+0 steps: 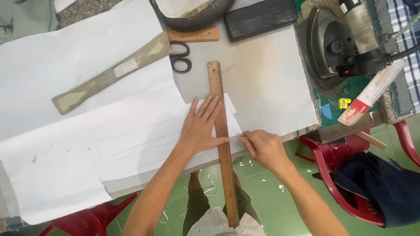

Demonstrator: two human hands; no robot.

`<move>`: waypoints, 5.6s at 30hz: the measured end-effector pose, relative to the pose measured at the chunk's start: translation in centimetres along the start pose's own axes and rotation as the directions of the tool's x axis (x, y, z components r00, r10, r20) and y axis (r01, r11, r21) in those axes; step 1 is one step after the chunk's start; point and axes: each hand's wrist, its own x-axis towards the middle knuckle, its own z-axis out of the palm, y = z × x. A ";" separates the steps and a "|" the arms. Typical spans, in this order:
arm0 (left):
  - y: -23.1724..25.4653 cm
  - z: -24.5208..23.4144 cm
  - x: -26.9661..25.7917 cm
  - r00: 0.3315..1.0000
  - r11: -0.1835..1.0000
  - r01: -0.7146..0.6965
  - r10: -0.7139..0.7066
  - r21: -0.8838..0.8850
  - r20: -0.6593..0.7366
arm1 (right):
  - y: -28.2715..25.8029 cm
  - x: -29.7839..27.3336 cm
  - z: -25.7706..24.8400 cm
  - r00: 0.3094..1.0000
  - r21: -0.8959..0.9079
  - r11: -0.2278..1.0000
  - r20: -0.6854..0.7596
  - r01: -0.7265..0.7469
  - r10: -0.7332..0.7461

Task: The person marks lines on a large sheet of white paper using a curved ruler and a straight wooden ruler, then briefly irons the paper. They cut along the marked lines with scissors to produce a narrow strip, then fold and trim the strip further.

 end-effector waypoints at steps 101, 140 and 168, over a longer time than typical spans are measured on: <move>1.4 3.6 -5.5 0.995 1.000 -0.004 0.004 -0.001 -0.096 | -2.3 -1.6 5.3 0.969 0.385 0.889 0.107 -0.248 0.224; -20.7 0.1 -38.2 0.893 0.912 0.405 -0.380 0.061 -0.243 | -33.0 -16.0 26.2 0.978 0.624 0.754 0.121 -0.207 0.168; -21.5 1.1 -38.1 0.897 0.912 0.376 -0.403 -0.163 -0.182 | -33.2 4.3 27.6 0.894 0.380 0.923 0.432 -0.063 -0.117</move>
